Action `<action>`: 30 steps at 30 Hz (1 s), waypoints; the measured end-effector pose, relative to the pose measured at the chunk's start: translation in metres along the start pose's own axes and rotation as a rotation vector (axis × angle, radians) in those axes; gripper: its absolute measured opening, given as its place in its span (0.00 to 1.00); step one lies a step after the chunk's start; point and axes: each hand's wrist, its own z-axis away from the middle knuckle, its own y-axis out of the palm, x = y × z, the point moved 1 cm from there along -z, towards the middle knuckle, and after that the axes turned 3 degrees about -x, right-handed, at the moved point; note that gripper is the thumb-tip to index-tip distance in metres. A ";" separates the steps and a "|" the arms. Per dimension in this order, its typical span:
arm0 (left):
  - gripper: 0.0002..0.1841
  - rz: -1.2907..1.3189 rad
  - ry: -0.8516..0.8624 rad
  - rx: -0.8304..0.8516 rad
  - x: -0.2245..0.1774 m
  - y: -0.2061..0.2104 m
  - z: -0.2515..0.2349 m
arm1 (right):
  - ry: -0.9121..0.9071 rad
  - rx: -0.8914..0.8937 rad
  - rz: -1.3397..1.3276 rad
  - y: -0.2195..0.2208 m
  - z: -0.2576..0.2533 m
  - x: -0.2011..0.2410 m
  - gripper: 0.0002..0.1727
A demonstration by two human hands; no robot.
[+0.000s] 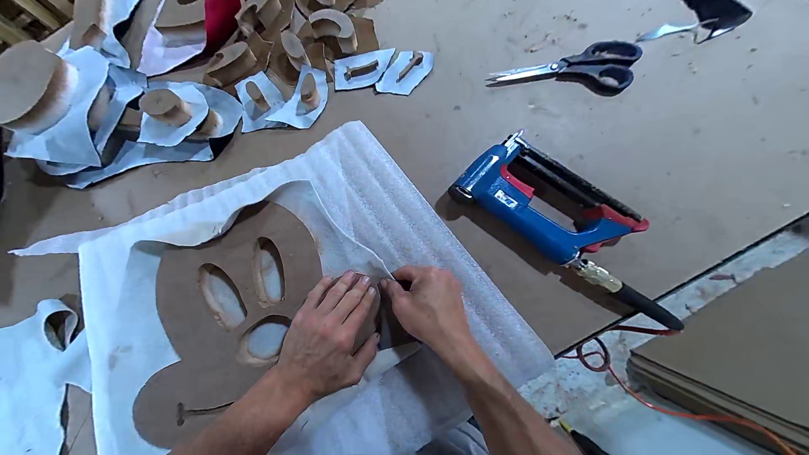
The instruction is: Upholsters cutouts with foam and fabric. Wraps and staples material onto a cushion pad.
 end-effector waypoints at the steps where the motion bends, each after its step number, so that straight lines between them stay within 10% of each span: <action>1: 0.31 -0.019 -0.001 0.029 -0.002 -0.001 -0.003 | -0.003 0.009 -0.001 0.000 -0.001 -0.001 0.10; 21: 0.35 0.337 -0.109 -0.362 0.007 0.006 0.013 | -0.550 -0.502 0.432 0.046 0.044 0.024 0.06; 25: 0.44 0.228 0.004 -0.260 0.007 0.006 0.010 | -0.587 -0.462 0.584 0.055 0.055 0.027 0.07; 30: 0.33 0.171 -0.040 -0.216 0.005 0.009 0.012 | -0.495 -0.127 0.405 -0.014 0.049 0.022 0.21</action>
